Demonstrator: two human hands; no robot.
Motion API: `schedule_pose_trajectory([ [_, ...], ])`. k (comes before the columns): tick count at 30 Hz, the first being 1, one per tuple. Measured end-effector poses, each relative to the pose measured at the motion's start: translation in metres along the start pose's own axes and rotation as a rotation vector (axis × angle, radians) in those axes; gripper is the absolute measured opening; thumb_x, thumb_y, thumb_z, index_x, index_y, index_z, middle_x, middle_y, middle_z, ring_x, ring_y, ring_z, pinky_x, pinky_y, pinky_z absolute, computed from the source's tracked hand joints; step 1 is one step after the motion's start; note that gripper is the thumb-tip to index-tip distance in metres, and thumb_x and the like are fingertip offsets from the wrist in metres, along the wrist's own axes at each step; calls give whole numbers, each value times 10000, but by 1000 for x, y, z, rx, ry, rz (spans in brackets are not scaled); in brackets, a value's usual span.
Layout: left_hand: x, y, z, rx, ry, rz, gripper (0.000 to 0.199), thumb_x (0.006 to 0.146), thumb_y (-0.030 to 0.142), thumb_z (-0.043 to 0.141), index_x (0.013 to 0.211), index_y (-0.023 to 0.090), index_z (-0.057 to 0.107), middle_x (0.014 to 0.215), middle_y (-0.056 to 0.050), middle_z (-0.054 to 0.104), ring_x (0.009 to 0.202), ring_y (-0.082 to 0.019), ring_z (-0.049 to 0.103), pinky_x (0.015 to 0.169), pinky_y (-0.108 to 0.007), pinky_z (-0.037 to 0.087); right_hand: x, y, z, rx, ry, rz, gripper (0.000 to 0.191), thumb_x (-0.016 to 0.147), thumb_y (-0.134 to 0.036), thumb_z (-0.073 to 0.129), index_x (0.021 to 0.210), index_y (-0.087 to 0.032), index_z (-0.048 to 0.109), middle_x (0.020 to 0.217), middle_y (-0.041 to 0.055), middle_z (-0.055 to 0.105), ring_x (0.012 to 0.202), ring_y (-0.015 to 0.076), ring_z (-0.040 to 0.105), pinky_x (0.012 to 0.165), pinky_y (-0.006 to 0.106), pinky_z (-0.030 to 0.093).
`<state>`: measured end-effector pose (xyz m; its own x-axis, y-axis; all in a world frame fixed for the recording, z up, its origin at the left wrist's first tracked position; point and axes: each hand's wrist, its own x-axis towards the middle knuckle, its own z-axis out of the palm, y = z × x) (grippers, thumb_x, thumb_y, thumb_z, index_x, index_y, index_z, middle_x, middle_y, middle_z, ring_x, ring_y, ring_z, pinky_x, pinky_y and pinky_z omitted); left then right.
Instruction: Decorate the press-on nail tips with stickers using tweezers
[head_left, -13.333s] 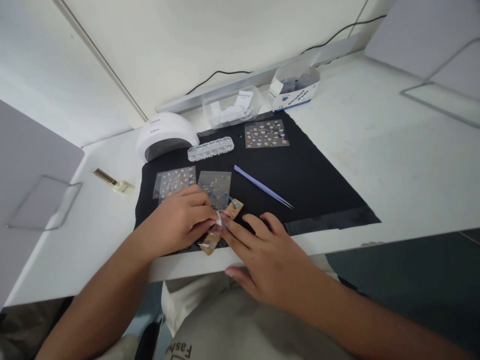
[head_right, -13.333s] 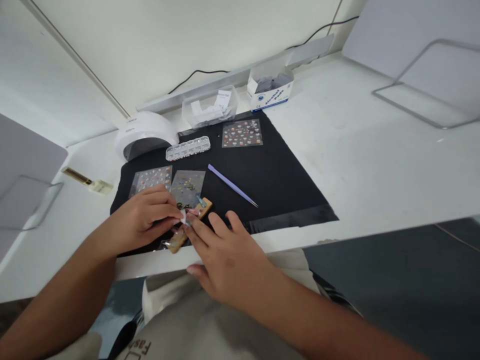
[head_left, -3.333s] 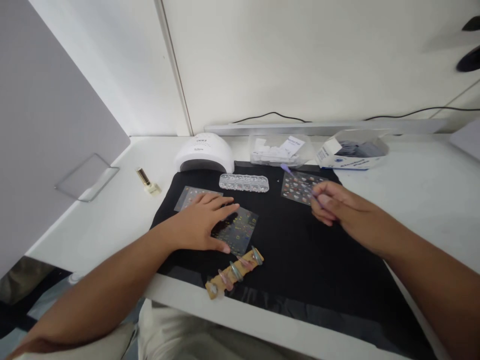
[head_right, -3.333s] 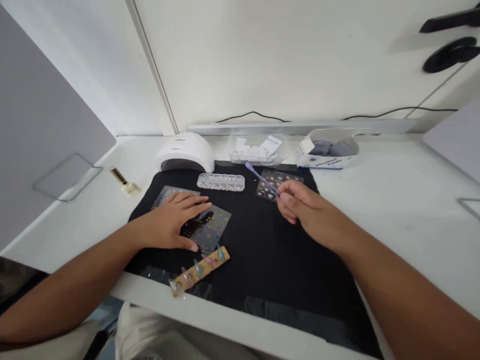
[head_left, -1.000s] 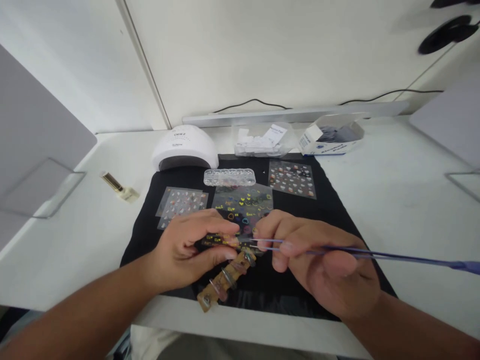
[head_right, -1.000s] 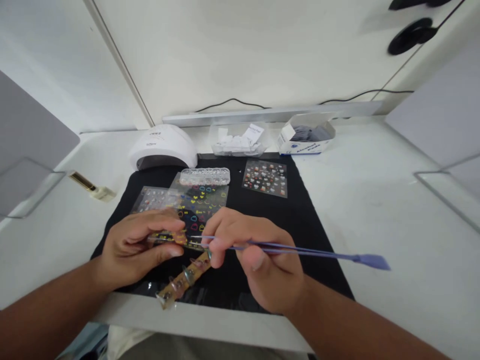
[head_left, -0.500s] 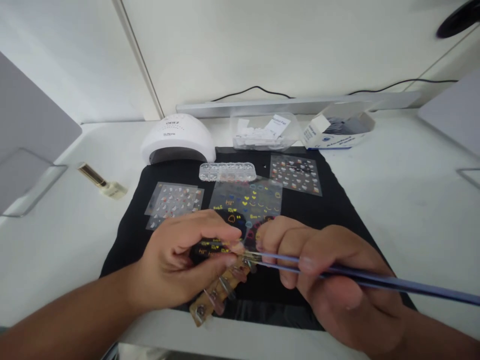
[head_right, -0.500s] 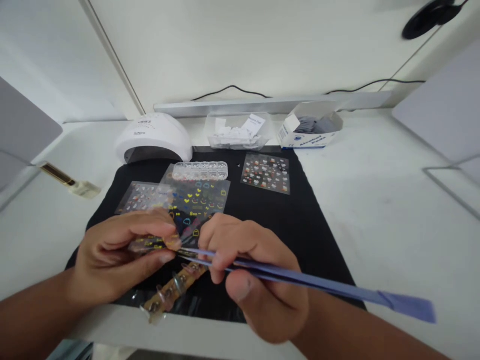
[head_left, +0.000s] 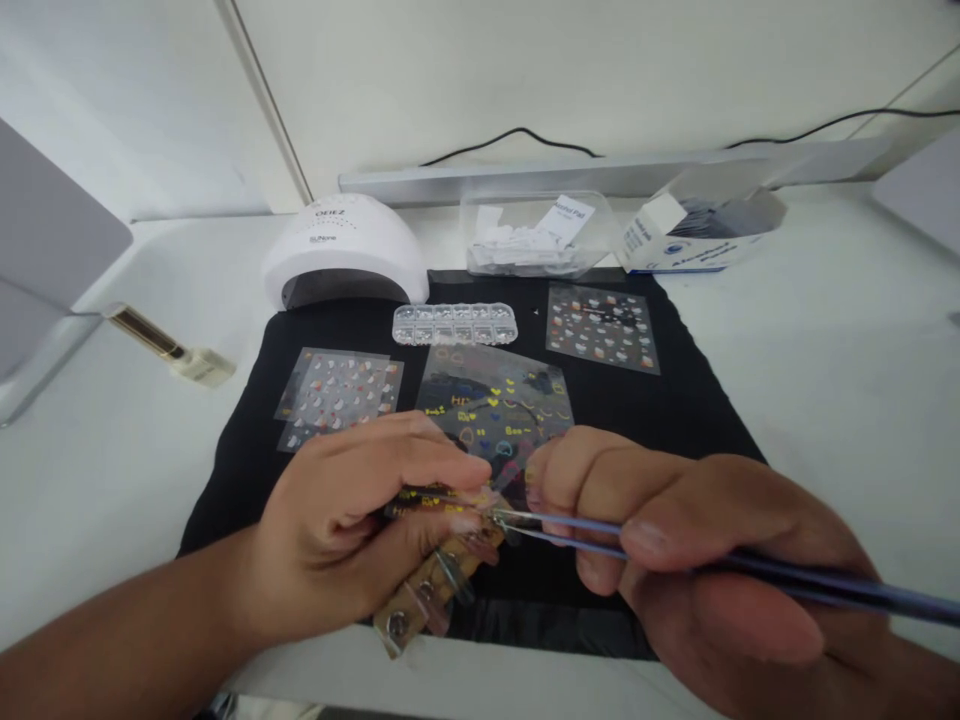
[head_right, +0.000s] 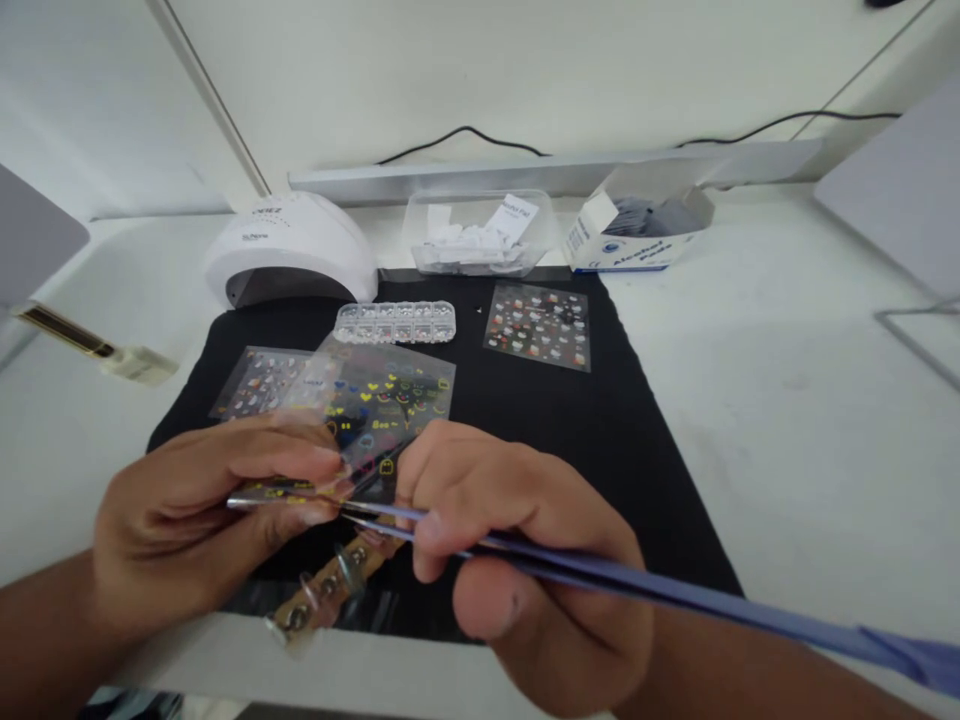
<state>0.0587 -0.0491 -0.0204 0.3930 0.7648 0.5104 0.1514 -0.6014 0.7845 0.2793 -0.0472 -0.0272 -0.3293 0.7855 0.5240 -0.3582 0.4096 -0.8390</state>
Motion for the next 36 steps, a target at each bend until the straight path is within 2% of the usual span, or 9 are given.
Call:
schedule_pose_trajectory([
  [10, 0, 2, 0, -12, 6, -29, 296, 896, 86, 718, 1132, 265, 728, 849, -8, 796, 767, -170, 751, 719, -289, 628, 1, 1, 5, -35, 37, -31, 197, 962, -389, 666, 1066, -280, 792, 627, 13, 622, 644, 190, 633, 613, 389, 583],
  [24, -1, 3, 8, -356, 86, -130, 355, 819, -40, 721, 1067, 210, 760, 875, 11, 797, 731, -106, 748, 725, -194, 635, -1, 1, 6, -9, 35, -50, 191, 978, -360, 648, 1082, -270, 781, 662, 9, 619, 663, 179, 637, 634, 376, 578],
  [28, 0, 4, 10, -351, 112, -133, 333, 806, -57, 708, 1011, 201, 759, 853, 15, 785, 726, -97, 738, 733, -185, 631, -5, 3, 7, -14, 38, -47, 215, 983, -349, 640, 1127, -263, 774, 692, 19, 636, 693, 191, 643, 661, 393, 579],
  [32, 1, 5, 10, -349, 94, -126, 355, 808, -76, 681, 1018, 203, 746, 854, 12, 786, 686, -95, 741, 658, -167, 622, -6, 6, 7, -10, 42, -90, 224, 973, -365, 651, 1121, -251, 774, 677, 23, 627, 675, 198, 631, 622, 394, 573],
  [36, 3, 6, 11, -307, 103, -118, 305, 809, -59, 695, 962, 201, 739, 806, 3, 781, 663, -108, 735, 638, -181, 616, -7, 6, 5, -5, 52, -85, 235, 979, -371, 643, 1103, -221, 774, 711, 22, 660, 703, 192, 667, 649, 393, 600],
])
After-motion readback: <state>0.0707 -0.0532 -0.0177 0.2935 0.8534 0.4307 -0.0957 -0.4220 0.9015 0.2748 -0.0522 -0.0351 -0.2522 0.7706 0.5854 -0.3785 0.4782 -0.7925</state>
